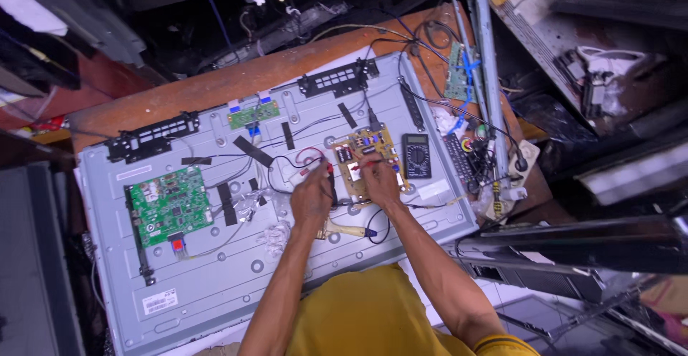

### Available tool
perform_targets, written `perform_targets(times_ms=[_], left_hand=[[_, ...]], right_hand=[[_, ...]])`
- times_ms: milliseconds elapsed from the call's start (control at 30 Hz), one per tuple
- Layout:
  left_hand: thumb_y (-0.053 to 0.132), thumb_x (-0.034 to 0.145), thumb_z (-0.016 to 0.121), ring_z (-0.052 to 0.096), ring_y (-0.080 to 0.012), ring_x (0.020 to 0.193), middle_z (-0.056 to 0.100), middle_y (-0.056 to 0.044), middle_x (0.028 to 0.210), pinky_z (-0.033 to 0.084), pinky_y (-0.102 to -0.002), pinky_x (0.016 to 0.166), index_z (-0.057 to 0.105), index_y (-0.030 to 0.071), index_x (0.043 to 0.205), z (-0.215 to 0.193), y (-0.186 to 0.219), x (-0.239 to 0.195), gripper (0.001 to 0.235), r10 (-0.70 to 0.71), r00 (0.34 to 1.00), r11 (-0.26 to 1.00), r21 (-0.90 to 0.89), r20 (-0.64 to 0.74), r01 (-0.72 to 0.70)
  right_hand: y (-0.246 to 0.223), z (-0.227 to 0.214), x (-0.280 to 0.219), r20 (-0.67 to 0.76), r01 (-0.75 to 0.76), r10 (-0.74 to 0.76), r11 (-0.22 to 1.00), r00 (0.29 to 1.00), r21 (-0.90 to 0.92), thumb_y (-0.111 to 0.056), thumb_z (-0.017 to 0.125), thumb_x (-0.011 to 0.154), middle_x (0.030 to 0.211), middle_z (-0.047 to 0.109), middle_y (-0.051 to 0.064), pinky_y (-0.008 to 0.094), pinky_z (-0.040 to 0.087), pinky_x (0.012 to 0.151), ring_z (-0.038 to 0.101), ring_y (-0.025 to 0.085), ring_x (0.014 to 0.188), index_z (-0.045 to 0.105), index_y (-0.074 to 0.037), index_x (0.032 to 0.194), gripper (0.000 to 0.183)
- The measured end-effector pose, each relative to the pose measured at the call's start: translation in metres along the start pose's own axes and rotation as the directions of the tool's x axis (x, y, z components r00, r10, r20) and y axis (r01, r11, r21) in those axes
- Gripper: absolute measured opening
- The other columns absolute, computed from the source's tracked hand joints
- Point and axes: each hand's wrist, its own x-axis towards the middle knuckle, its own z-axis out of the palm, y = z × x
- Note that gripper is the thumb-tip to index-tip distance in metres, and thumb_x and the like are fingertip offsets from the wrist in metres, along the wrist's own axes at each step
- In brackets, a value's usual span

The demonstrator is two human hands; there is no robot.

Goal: The person uses a multimeter to test a circuit board placed on a disassembled television chassis. They connect the multimeter probes to various points on the board and adjust the multimeter dial while observing the readings.

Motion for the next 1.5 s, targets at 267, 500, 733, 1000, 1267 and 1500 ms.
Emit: perform_targets(times_ms=[267,500,733,1000,1267,1500], left_hand=[[0.039,0.106,0.049,0.069,-0.0305,0.112,0.072,-0.001,0.122,0.055,-0.048,0.094,0.068,0.028,0.130,-0.042,0.049,0.015,0.032,0.017,0.995,0.977,-0.212,0.096,0.003],[0.042,0.103,0.055,0.069,-0.0301,0.110,0.071,-0.004,0.113,0.057,-0.047,0.092,0.067,0.029,0.127,-0.048,0.066,-0.031,0.030,0.013,0.990,0.979,-0.203,0.143,0.016],[0.022,0.101,0.057,0.072,-0.0290,0.097,0.075,-0.002,0.098,0.057,-0.041,0.086,0.075,0.026,0.118,-0.020,0.039,-0.077,0.026,0.147,0.989,0.942,-0.309,0.015,-0.135],[0.017,0.098,0.058,0.072,-0.0279,0.095,0.076,-0.002,0.097,0.057,-0.039,0.085,0.077,0.025,0.119,-0.016,0.022,-0.086,0.029,0.158,0.987,0.924,-0.348,-0.023,-0.156],[0.018,0.100,0.058,0.072,-0.0350,0.095,0.076,-0.009,0.096,0.057,-0.045,0.084,0.076,0.021,0.119,-0.036,0.041,-0.081,0.026,0.133,0.991,0.900,-0.419,0.009,-0.116],[0.016,0.099,0.058,0.072,-0.0358,0.092,0.076,-0.010,0.095,0.057,-0.045,0.082,0.077,0.018,0.115,-0.035,0.040,-0.081,0.024,0.143,0.990,0.890,-0.436,-0.011,-0.134]], right_hand=[[-0.071,-0.022,-0.033,0.396,0.131,-0.076,0.985,0.915,-0.114,-0.034,0.041,0.097,0.099,0.073,0.024,0.057,0.050,0.092,0.068,0.046,0.104,0.062,-0.006,0.099,0.035],[-0.060,-0.034,-0.054,0.581,0.173,-0.098,0.982,0.808,-0.075,-0.032,0.029,0.102,0.088,0.072,0.022,0.058,0.051,0.085,0.069,0.045,0.094,0.062,-0.006,0.085,0.046],[0.014,0.011,-0.072,0.743,0.310,-0.183,0.950,0.644,-0.035,-0.023,0.050,0.092,0.086,0.071,0.024,0.061,0.051,0.083,0.066,0.051,0.092,0.064,-0.004,0.080,0.027],[0.017,0.023,-0.076,0.762,0.345,-0.211,0.938,0.612,-0.017,-0.021,0.052,0.090,0.088,0.069,0.028,0.061,0.051,0.084,0.065,0.052,0.095,0.063,0.000,0.081,0.026],[0.018,0.023,-0.075,0.719,0.324,-0.187,0.945,0.669,-0.056,-0.025,0.055,0.089,0.086,0.070,0.023,0.057,0.052,0.083,0.067,0.047,0.094,0.065,-0.004,0.078,0.026],[0.028,0.025,-0.077,0.719,0.312,-0.181,0.949,0.671,-0.052,-0.024,0.052,0.090,0.086,0.069,0.023,0.056,0.053,0.083,0.066,0.047,0.092,0.063,-0.003,0.079,0.025]])
